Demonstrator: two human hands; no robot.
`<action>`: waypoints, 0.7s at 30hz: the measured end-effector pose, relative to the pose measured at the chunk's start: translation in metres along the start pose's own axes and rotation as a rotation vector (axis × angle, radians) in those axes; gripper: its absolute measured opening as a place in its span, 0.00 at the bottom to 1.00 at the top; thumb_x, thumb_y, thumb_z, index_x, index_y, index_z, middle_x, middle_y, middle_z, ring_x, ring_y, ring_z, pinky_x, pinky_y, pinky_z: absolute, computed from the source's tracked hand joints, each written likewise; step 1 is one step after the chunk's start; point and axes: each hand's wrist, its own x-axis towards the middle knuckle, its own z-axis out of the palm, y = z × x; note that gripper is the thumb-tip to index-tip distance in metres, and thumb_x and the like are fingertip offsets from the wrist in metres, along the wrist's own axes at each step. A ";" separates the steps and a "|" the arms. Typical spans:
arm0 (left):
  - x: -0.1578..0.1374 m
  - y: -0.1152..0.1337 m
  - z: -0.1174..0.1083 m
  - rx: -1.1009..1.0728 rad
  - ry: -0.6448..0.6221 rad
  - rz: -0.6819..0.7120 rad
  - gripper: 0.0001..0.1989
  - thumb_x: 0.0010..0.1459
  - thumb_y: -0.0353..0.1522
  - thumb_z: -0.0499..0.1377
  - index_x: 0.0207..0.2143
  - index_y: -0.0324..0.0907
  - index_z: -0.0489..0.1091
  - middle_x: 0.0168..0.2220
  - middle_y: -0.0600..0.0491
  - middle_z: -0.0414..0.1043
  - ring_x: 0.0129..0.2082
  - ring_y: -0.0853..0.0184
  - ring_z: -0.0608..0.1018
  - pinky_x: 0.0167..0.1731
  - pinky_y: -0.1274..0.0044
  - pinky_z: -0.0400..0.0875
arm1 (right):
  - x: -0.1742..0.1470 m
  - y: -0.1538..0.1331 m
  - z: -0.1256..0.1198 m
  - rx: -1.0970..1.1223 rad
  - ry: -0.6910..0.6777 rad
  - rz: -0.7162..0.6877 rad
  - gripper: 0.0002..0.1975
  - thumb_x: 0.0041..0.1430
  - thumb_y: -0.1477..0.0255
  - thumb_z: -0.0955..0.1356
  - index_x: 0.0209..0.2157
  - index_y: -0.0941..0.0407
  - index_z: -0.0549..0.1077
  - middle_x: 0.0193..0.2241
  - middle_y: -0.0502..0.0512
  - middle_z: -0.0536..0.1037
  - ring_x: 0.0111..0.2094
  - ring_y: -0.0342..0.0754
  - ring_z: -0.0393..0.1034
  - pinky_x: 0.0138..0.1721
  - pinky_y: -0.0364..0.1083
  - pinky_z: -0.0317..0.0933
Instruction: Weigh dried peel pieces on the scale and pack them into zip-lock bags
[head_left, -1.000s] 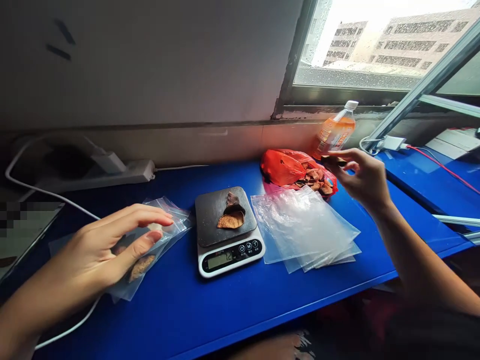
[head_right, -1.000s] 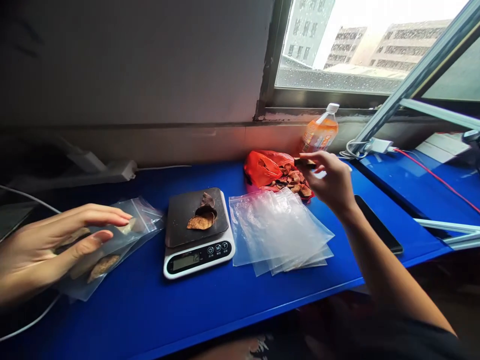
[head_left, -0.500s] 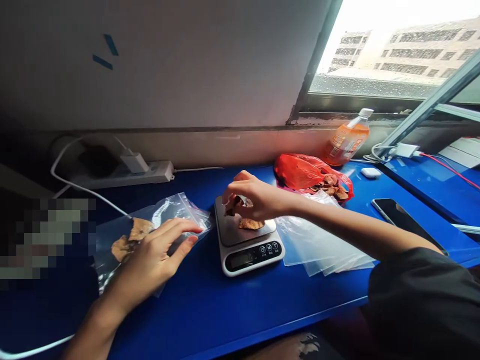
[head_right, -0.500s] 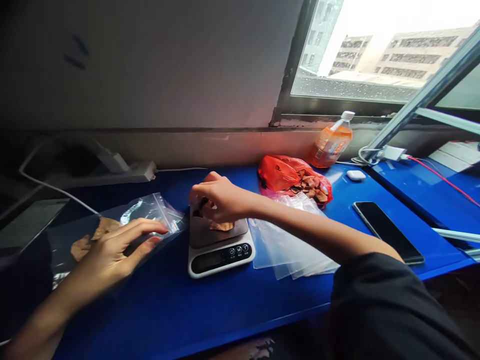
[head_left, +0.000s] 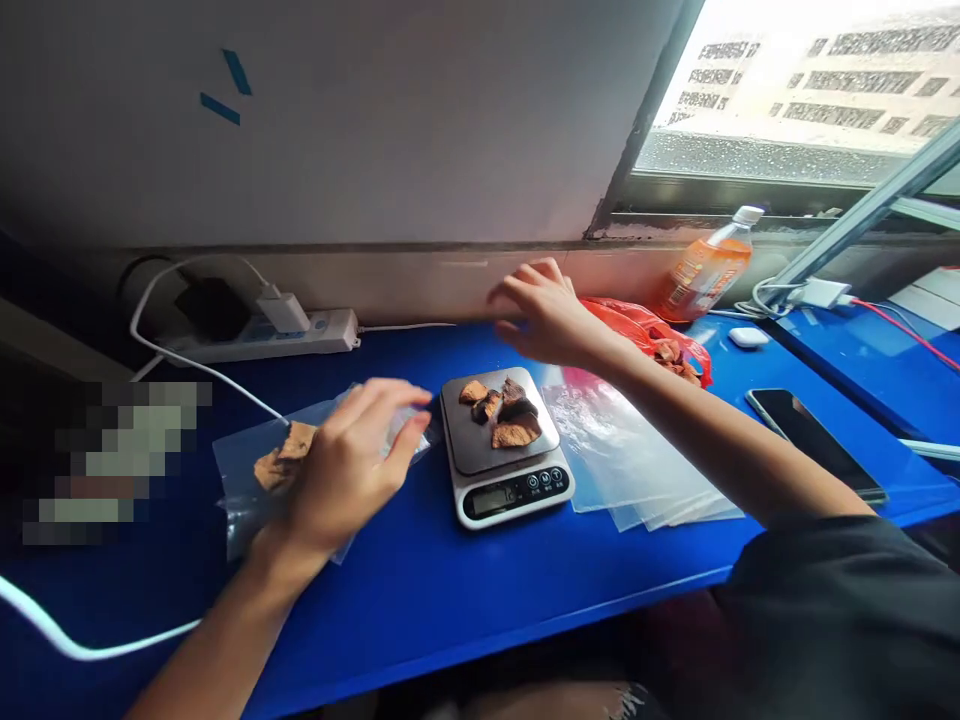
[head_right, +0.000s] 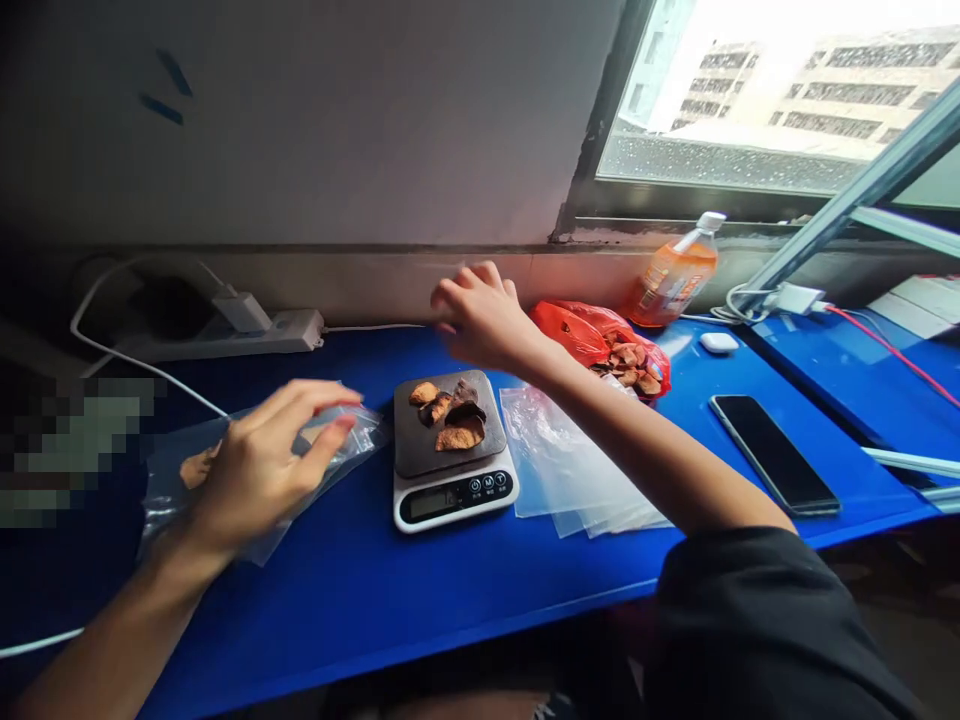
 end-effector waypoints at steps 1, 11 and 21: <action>0.015 0.012 0.007 -0.006 0.030 0.026 0.09 0.66 0.33 0.54 0.44 0.43 0.72 0.43 0.49 0.76 0.45 0.60 0.78 0.50 0.68 0.72 | 0.013 0.001 0.004 -0.046 0.046 0.062 0.13 0.61 0.71 0.66 0.48 0.55 0.71 0.51 0.64 0.70 0.59 0.66 0.53 0.54 0.67 0.56; 0.096 0.119 0.072 -0.165 -0.037 0.099 0.08 0.60 0.33 0.63 0.34 0.39 0.67 0.44 0.43 0.68 0.48 0.53 0.75 0.54 0.61 0.70 | 0.101 0.017 0.014 -0.051 0.138 0.395 0.15 0.62 0.73 0.63 0.49 0.60 0.68 0.54 0.66 0.68 0.61 0.65 0.51 0.56 0.68 0.53; 0.080 0.082 0.033 -0.367 -0.312 -0.068 0.09 0.61 0.37 0.59 0.36 0.41 0.74 0.31 0.54 0.77 0.30 0.66 0.77 0.32 0.74 0.72 | 0.062 0.080 0.014 0.168 0.329 0.253 0.10 0.62 0.66 0.64 0.39 0.57 0.71 0.38 0.59 0.75 0.45 0.57 0.70 0.49 0.60 0.65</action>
